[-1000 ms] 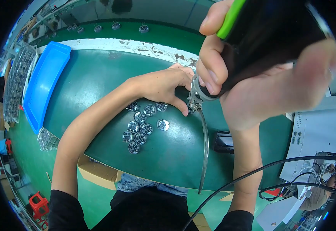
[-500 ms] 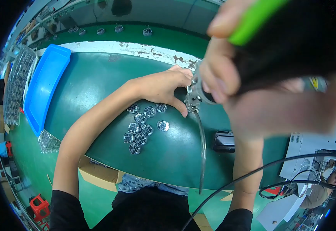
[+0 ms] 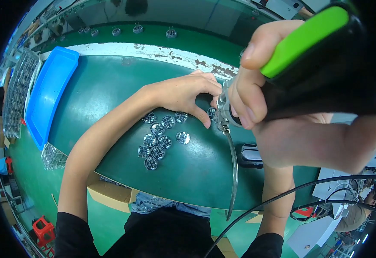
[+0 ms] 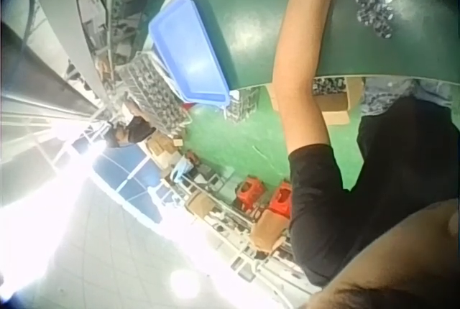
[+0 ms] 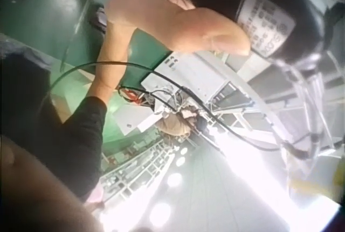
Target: The person assembles small metal components using a power screwdriver on an industrial production line.
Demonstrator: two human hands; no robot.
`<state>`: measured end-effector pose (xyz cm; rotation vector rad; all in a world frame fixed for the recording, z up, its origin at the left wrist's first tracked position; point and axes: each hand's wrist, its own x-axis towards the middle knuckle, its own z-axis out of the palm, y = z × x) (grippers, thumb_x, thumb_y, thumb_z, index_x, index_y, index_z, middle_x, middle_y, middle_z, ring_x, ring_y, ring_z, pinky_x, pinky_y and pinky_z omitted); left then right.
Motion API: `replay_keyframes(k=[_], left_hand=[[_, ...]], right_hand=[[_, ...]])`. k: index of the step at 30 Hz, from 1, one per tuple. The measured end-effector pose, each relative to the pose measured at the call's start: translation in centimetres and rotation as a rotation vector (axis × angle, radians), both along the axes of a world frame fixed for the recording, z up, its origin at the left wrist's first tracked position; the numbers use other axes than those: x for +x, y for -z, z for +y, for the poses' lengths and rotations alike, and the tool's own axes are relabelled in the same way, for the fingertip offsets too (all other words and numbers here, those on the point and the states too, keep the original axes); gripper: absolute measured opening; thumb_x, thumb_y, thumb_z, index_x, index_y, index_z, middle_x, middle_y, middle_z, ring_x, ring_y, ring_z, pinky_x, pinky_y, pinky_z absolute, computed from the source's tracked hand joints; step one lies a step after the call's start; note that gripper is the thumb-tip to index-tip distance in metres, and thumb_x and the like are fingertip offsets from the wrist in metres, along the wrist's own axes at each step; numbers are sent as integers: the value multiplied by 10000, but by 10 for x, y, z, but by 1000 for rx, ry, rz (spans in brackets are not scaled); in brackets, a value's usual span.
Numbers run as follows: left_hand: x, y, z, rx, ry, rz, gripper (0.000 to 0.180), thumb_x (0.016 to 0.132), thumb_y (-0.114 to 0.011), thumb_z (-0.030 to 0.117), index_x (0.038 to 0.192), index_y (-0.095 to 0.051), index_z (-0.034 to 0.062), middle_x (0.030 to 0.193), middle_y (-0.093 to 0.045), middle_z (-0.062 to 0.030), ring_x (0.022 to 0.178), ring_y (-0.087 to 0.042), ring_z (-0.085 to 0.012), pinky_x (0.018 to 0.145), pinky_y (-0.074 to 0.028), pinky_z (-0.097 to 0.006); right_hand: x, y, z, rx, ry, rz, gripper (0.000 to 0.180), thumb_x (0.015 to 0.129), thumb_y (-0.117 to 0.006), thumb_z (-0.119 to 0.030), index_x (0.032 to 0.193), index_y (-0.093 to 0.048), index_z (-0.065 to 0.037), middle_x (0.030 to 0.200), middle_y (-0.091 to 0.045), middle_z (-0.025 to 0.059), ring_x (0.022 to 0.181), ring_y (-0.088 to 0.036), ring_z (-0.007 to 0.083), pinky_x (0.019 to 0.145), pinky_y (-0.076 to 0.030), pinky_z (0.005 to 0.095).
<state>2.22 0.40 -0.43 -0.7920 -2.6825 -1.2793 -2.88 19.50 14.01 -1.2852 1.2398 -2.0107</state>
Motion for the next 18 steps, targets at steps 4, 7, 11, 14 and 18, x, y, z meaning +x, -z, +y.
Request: replay_keyframes(k=[4, 7, 11, 14, 18], left_hand=[[0, -2, 1, -3, 5, -25, 407, 725, -924, 345, 990, -728, 105, 947, -672, -17, 1078, -558, -243, 1021, -367, -391], [1, -5, 1, -28, 3, -70, 396, 727, -925, 272, 988, -696, 84, 1009, -659, -12, 1146, -561, -244, 1070, -368, -401], [1, -6, 2, -22, 0, -63, 400, 724, -926, 273, 992, -698, 82, 1002, -656, -11, 1134, -564, -242, 1075, -369, -403], [1, -6, 2, -26, 0, -44, 400, 725, -926, 270, 994, -700, 80, 996, -654, -10, 1129, -567, -243, 1075, -372, -403], [2, -5, 1, -30, -3, -50, 397, 727, -925, 265, 995, -699, 78, 990, -654, -11, 1127, -568, -241, 1074, -377, -401]], right_hand=[[-2, 3, 0, -2, 0, 46, 890, 832, -413, -862, 1099, -522, -20, 624, -480, 8, 465, -484, 98, 491, -423, 246], [-3, 5, -1, -10, -3, 80, 893, 833, -406, -864, 1099, -522, -19, 621, -481, 8, 465, -487, 99, 489, -426, 244], [-4, 5, 0, -21, -9, 126, 898, 834, -396, -867, 1099, -523, -18, 617, -482, 8, 465, -491, 99, 486, -429, 242], [-5, 5, 0, -31, -14, 159, 901, 835, -389, -869, 1099, -523, -18, 614, -483, 8, 465, -494, 100, 483, -431, 240], [-5, 7, -1, -45, -21, 202, 906, 837, -379, -872, 1099, -524, -17, 610, -484, 8, 465, -498, 101, 481, -434, 237]])
